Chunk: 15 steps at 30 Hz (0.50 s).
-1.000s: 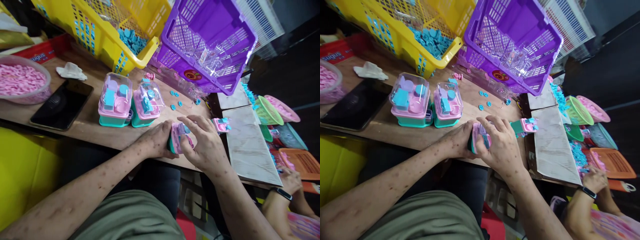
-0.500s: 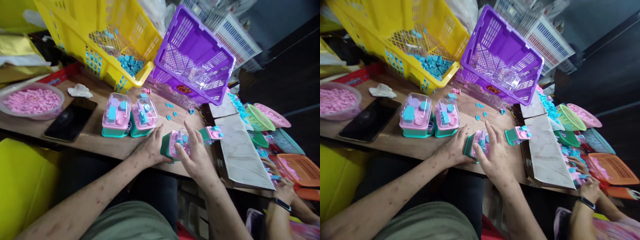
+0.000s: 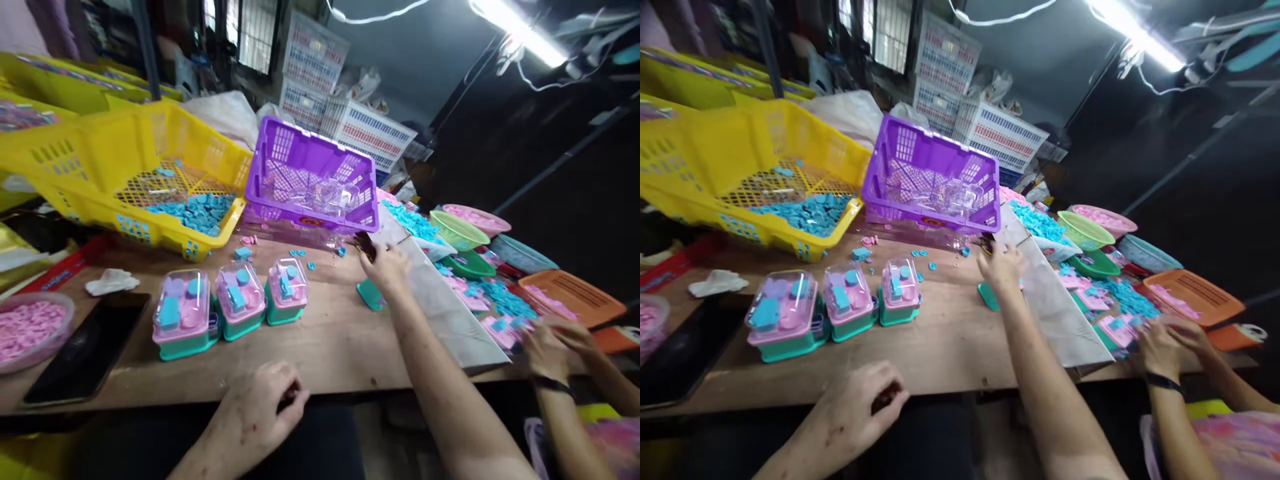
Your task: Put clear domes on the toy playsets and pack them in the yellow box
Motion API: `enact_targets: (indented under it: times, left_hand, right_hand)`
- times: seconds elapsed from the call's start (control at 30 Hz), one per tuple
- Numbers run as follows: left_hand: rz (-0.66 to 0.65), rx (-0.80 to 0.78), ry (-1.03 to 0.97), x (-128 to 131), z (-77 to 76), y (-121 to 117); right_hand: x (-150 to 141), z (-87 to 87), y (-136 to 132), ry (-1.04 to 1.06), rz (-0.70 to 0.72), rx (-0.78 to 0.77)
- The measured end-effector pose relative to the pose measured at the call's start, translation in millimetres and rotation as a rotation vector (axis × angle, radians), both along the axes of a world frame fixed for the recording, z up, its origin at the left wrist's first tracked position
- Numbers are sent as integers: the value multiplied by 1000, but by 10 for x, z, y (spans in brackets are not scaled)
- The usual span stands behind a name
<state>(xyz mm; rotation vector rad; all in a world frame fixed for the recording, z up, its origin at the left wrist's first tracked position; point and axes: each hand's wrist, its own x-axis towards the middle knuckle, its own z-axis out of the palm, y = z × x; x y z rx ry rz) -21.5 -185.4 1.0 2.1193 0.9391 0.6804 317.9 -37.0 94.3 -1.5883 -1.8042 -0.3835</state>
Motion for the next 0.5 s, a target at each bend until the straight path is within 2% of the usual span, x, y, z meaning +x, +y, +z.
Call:
enact_targets:
  times: [0.07, 0.13, 0.2, 0.27, 0.33, 0.4, 0.43, 0.5]
  left_hand:
    - [-19, -43, -11, 78, -46, -6]
    - [-34, -77, -41, 196, -94, 40]
    - [-2, -107, -121, 355, -152, 136]
    - [76, -123, -217, 545, -238, 261]
    - [118, -134, -281, 737, -360, 389]
    - [85, -143, -309, 896, -516, 504]
    - [52, -147, -305, 957, -602, 552]
    - [37, -146, -265, 1046, -776, 627]
  right_hand:
    - [295, -85, -137, -17, 96, 1]
    - [376, -213, -306, -43, 213, -9]
    - [275, -287, -517, -78, 323, -72]
    - [67, -223, -739, -143, 449, -278]
    - [-154, 6, -866, -239, 587, -477]
    - [-314, 341, -778, -266, 697, -518]
    - [-364, 516, -632, -243, 733, -495]
    - [-431, 813, -147, -152, 744, -435]
